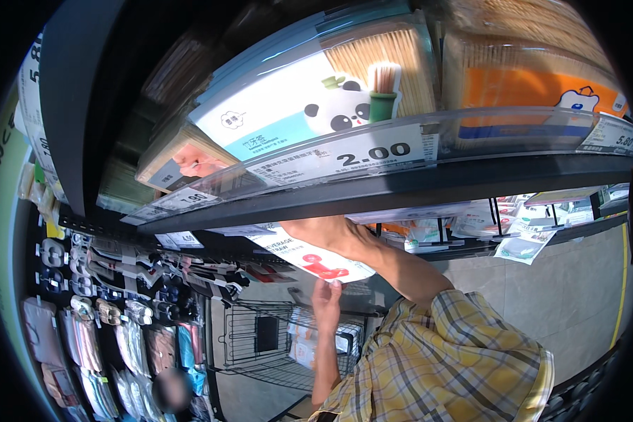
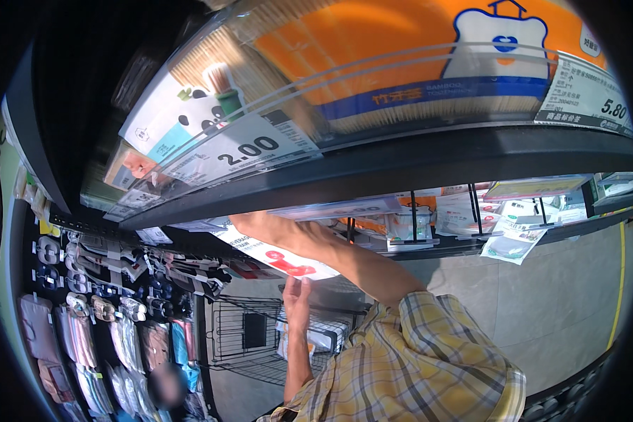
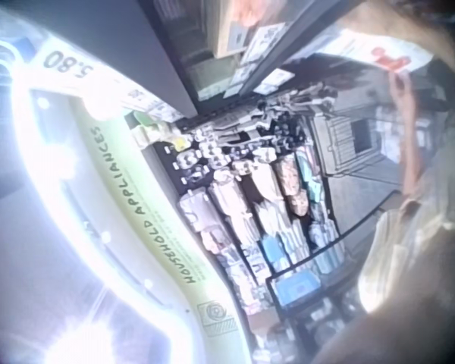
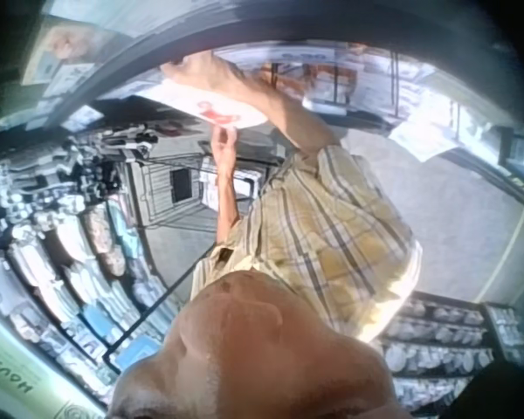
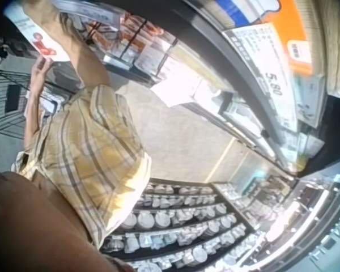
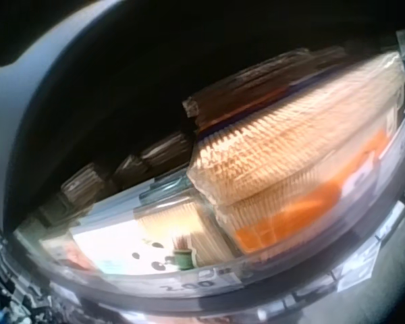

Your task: Pick various packaged household and hygiene items from supermarket shelves and place them into a shopping cart.

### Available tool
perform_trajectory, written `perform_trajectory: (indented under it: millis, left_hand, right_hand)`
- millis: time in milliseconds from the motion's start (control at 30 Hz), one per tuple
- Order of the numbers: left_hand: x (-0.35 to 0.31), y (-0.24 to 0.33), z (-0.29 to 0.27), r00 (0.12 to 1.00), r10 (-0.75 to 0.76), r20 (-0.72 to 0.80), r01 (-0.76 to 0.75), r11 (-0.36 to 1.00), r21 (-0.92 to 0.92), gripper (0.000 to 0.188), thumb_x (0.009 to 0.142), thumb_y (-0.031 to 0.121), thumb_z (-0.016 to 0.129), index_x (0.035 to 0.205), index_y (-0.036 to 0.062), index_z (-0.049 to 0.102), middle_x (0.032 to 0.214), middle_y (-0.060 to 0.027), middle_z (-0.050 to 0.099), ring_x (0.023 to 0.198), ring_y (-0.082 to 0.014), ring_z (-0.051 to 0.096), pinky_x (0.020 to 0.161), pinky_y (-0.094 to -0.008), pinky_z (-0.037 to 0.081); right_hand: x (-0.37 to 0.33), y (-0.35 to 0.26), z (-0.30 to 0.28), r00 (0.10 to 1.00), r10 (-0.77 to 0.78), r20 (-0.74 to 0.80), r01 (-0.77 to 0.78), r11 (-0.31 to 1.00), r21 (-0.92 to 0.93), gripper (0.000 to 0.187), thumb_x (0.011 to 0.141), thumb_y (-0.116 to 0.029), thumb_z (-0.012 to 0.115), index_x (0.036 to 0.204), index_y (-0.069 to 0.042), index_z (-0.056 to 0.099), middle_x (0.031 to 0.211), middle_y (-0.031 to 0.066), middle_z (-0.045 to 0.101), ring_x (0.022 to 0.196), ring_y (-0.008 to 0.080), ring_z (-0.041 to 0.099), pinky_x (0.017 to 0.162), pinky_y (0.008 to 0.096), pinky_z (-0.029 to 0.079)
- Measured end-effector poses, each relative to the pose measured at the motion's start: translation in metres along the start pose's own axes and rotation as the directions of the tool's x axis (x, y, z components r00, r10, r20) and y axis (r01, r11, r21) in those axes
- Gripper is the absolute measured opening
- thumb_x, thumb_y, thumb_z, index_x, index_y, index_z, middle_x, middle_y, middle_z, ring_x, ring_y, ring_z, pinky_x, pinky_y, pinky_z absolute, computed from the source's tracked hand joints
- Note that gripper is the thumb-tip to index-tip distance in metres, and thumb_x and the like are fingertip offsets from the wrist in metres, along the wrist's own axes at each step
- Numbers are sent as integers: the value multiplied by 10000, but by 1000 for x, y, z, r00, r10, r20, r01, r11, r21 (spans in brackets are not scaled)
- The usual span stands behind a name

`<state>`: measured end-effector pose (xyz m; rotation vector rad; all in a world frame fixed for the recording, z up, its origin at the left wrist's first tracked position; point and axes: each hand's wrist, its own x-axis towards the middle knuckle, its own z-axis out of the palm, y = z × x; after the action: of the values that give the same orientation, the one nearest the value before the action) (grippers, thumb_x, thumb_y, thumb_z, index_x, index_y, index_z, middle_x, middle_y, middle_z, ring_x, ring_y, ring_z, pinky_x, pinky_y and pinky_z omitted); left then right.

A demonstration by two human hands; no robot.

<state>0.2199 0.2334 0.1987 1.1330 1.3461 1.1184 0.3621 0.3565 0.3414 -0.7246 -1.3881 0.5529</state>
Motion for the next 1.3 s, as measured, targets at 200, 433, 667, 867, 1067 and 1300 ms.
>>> perform_trajectory:
  millis: [200, 433, 667, 867, 1067, 1300]
  left_hand:
    - [1, -3, 2, 999, 27, 23, -27, 999, 33, 288, 904, 131, 560, 1142, -13, 488, 1055, -62, 555, 946, -134, 524, 836, -278, 437]
    - [13, 22, 8, 979, 206, 6, -206, 978, 18, 496, 872, 63, 562, 1313, -14, 349, 1243, -133, 480, 1147, -208, 463, 982, -309, 337]
    - [27, 16, 15, 975, 220, 20, -220, 976, -7, 565, 861, 37, 557, 1355, -13, 289, 1265, -154, 462, 1162, -226, 457, 988, -325, 340]
    - [25, 0, 10, 978, 207, 5, -207, 977, 50, 595, 853, 61, 587, 1364, 2, 287, 1321, -168, 402, 1197, -236, 430, 982, -320, 350]
    - [21, -9, 15, 976, 209, -69, -211, 977, -26, 562, 848, 59, 606, 1317, 9, 301, 1280, -157, 414, 1186, -218, 423, 932, -306, 391]
    - [24, -19, 10, 967, 80, -241, -122, 979, -166, 506, 850, 152, 642, 1239, 26, 344, 1116, -91, 526, 991, -139, 499, 836, -296, 430]
  right_hand:
    - [3, -5, -2, 998, 31, 62, -29, 999, -30, 147, 778, -126, 599, 819, 14, 620, 656, 140, 602, 549, 230, 553, 545, 358, 454]
    - [-5, -7, -19, 983, 135, 123, -114, 979, -167, 184, 764, -143, 598, 789, 39, 589, 655, 151, 587, 559, 252, 543, 557, 367, 448]
    - [1, 30, -7, 998, -61, 2, 59, 975, -213, 172, 739, -129, 608, 796, 33, 594, 677, 161, 594, 585, 279, 554, 584, 385, 451]
    - [12, 33, -6, 980, -199, 25, 192, 894, -404, 146, 728, -121, 622, 797, 8, 617, 726, 179, 604, 637, 322, 576, 605, 405, 452]
    - [13, 31, -8, 997, -60, 41, 72, 889, -452, 162, 760, -149, 597, 804, 4, 624, 735, 169, 610, 639, 321, 582, 605, 408, 459]
    - [15, 39, -2, 969, -230, 89, 230, 711, -665, 111, 753, -96, 566, 797, -10, 620, 742, 160, 606, 668, 328, 586, 635, 414, 465]
